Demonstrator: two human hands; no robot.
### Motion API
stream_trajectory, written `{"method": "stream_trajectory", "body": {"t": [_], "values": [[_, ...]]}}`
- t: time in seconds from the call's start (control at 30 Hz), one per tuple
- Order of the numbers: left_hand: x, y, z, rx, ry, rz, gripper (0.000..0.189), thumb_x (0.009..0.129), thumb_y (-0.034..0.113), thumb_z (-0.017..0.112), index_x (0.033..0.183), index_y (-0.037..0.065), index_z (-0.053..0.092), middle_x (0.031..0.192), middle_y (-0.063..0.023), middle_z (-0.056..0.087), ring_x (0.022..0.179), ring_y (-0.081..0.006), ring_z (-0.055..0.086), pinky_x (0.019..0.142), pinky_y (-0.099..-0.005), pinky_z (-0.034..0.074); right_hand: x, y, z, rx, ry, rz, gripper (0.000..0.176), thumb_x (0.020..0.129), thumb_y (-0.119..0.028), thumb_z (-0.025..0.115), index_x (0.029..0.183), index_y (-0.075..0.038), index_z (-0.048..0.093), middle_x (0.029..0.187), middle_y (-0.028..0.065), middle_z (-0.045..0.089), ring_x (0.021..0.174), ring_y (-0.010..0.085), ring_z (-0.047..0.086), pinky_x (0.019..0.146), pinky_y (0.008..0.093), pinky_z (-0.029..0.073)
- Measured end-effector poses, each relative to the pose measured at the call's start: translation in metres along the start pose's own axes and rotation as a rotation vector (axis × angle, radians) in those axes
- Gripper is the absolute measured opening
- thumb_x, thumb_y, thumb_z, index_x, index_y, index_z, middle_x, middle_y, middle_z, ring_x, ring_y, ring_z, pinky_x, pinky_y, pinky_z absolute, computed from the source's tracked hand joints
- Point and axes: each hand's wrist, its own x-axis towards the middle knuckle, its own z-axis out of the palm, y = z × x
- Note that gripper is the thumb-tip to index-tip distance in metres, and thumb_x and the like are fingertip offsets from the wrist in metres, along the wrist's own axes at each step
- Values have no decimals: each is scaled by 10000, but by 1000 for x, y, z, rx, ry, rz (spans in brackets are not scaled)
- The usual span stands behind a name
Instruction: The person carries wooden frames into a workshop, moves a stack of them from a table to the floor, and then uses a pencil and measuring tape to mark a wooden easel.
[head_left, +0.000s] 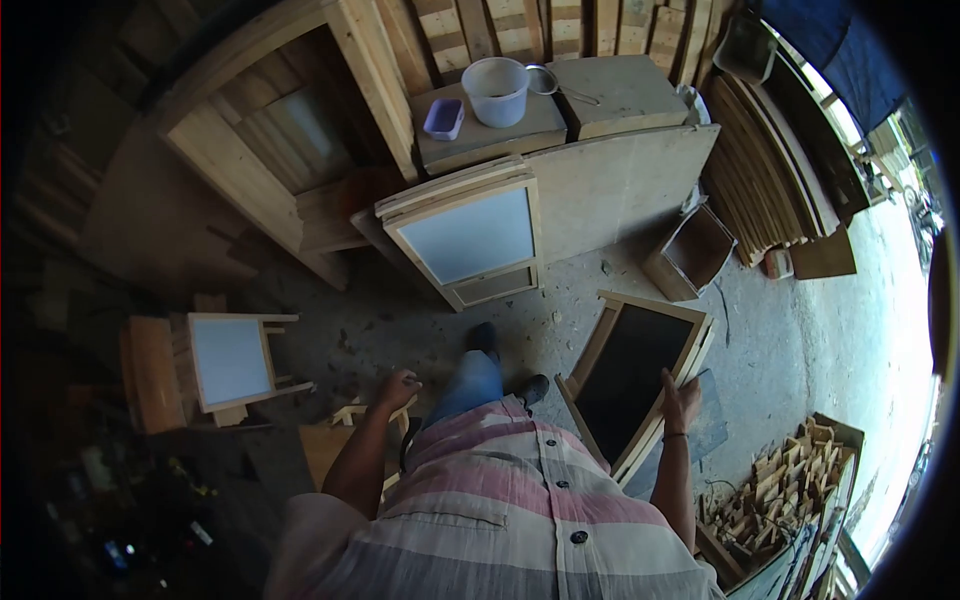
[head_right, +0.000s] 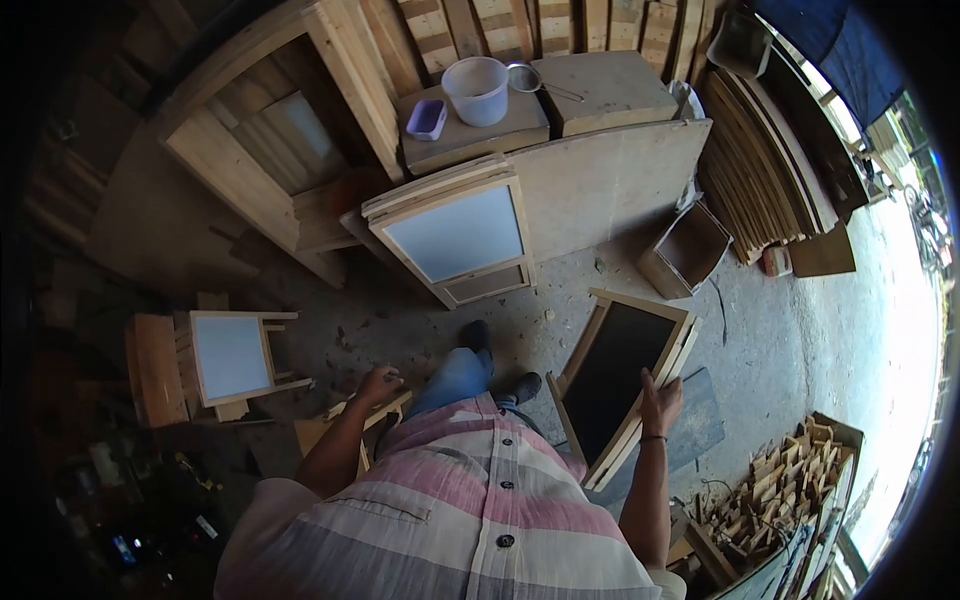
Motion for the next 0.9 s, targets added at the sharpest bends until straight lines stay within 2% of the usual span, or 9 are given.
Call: {"method": "stream_trajectory", "body": {"t": [0.1,0.13,0.2,0.5,0.67,0.73,0.77,0.87,0.9], "values": [[-23,-43,2,-58,9,-135,454,791,317,738,1123,19,653,1048,-157,702,981,-279,676,861,-387,512,16,-8,16,70,-39,45,550,722,-431,805,925,24,571,884,201,645,799,324,649,735,427,506],[-26,-57,2,-72,18,-142,454,791,317,738,1123,19,653,1048,-157,702,981,-279,676,861,-387,512,22,-6,28,67,-44,28,550,722,-431,805,925,24,571,884,201,645,799,324,649,735,427,506],[-30,-81,3,-61,61,-185,453,790,327,726,1117,21,659,1045,-159,703,978,-284,676,868,-387,511,33,-4,55,237,-44,77,543,727,-400,811,958,43,598,881,152,649,740,254,648,654,389,519],[2,-99,-19,-189,84,-189,435,780,336,703,1092,33,679,1042,-166,704,998,-297,671,880,-383,506,22,-90,130,606,-195,334,484,728,-244,762,1013,106,588,906,179,633,711,283,669,561,386,553],[37,-103,-89,-226,33,-253,452,776,350,711,1090,26,679,1041,-174,696,1002,-303,664,870,-386,503,-2,-143,177,669,-229,558,515,719,-127,743,1126,116,541,998,180,613,808,307,668,672,417,582],[61,-120,-111,-256,36,-256,454,778,355,715,1090,27,678,1041,-175,693,1001,-305,661,863,-387,503,-10,-155,199,802,-264,604,505,739,-182,728,1092,113,520,932,188,607,755,349,670,629,471,603],[78,-138,-119,-261,73,-227,442,783,356,715,1079,29,679,1038,-173,692,992,-300,660,852,-386,503,-10,-160,209,773,-277,636,503,740,-159,725,1110,100,504,978,192,598,808,366,669,669,507,609],[105,-152,-154,-263,129,-206,420,794,353,711,1061,31,680,1031,-166,692,973,-289,661,838,-382,505,-24,-185,237,778,-231,679,560,693,-132,741,1139,125,521,1038,192,608,846,344,665,734,453,595],[110,-153,-167,-259,153,-206,408,800,349,706,1055,32,680,1027,-161,693,963,-284,661,834,-381,506,-30,-198,242,764,-231,711,546,688,-125,735,1125,124,521,1041,193,605,848,347,663,730,471,599]]}}
